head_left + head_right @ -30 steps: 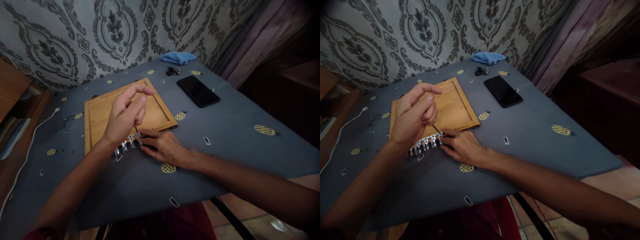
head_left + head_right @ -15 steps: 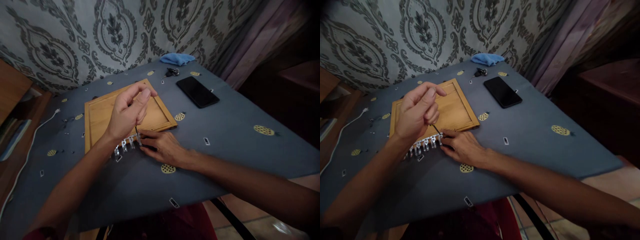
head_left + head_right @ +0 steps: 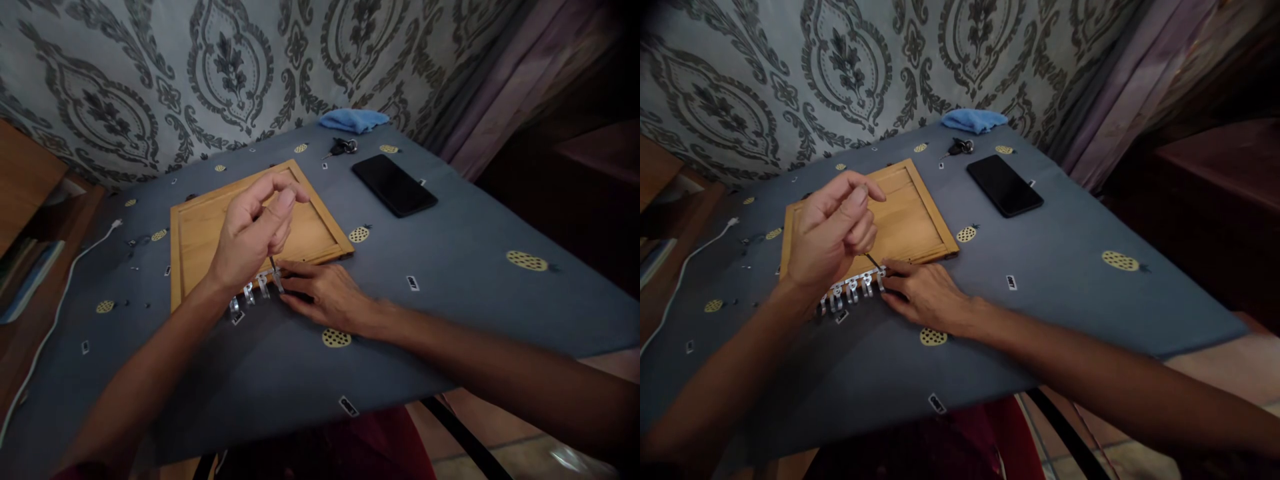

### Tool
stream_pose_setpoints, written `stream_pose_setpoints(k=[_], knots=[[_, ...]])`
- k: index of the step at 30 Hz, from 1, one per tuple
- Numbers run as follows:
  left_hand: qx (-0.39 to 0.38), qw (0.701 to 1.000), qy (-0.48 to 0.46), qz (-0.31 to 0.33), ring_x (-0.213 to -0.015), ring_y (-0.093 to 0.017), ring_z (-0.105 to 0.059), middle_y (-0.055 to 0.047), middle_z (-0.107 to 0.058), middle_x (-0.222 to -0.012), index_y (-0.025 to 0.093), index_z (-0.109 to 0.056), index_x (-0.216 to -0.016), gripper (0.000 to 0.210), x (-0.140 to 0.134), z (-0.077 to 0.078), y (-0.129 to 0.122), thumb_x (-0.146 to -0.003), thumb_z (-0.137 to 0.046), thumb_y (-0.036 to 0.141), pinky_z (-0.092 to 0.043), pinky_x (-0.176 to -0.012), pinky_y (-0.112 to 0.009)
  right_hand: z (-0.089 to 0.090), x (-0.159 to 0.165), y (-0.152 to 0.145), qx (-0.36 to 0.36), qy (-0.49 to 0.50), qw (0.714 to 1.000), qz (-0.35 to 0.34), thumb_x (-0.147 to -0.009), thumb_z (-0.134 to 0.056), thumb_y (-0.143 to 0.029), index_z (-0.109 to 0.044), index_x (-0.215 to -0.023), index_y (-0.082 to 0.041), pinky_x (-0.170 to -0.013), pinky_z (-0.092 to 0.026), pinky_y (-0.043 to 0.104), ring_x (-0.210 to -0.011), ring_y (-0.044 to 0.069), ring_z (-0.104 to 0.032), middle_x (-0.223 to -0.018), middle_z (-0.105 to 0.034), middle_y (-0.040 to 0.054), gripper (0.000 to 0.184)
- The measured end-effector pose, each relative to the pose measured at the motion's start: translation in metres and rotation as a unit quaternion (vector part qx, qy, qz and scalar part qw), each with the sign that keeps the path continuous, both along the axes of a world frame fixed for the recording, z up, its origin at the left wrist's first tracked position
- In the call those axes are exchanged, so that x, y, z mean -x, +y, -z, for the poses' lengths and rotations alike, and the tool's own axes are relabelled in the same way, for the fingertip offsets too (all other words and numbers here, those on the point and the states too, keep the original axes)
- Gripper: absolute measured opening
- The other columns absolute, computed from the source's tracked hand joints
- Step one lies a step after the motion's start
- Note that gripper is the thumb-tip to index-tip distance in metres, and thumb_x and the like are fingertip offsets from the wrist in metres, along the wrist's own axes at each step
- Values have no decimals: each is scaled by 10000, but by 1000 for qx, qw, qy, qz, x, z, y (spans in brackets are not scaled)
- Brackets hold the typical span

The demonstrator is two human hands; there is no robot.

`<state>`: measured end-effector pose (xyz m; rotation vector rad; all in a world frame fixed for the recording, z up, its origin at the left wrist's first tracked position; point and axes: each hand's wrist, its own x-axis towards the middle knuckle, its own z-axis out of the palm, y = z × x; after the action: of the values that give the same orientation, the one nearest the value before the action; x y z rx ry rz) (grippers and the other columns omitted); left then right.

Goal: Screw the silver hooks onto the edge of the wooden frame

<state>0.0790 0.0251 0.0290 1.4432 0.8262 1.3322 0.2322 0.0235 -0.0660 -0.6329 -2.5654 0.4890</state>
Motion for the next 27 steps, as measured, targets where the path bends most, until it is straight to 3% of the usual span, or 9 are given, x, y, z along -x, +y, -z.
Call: stream_pose_setpoints(k=[5, 9, 18, 27], knots=[[16, 999, 9, 27, -340, -37, -182, 119, -245, -453, 203, -601, -835, 291, 0, -1, 2, -888, -684, 477, -166, -340, -189, 0, 0, -1, -3, 6, 1000, 1, -956, -609, -277, -756, -1049, -190, -785, -566, 346, -947, 228, -744, -1353, -670, 95, 194], [23, 998, 1, 65, -329, -35, -171, 120, -217, -450, 204, -602, -823, 258, 2, -2, 5, -905, -679, 436, -157, -334, -188, 1, 0, -1, 0, 10, 1000, -6, -958, -607, -272, -757, -1045, -181, -783, -567, 347, -939, 229, -745, -1332, -680, 107, 196], [31, 998, 5, 61, -331, -32, -164, 123, -217, -458, 205, -571, -803, 302, 3, -2, 3, -881, -701, 467, -165, -344, -188, 0, 0, 0, 7, 6, 1000, -4, -942, -630, -261, -758, -1069, -193, -773, -573, 349, -938, 233, -747, -1360, -663, 106, 192], [-45, 991, -78, -103, -364, -53, -105, 113, -171, -460, 222, -599, -808, 174, 19, -12, -11, -928, -648, 338, -146, -381, -232, 0, -1, 0, 5, 3, 1000, -2, -966, -603, -291, -759, -1083, -185, -780, -584, 364, -969, 241, -746, -1376, -652, 111, 222]])
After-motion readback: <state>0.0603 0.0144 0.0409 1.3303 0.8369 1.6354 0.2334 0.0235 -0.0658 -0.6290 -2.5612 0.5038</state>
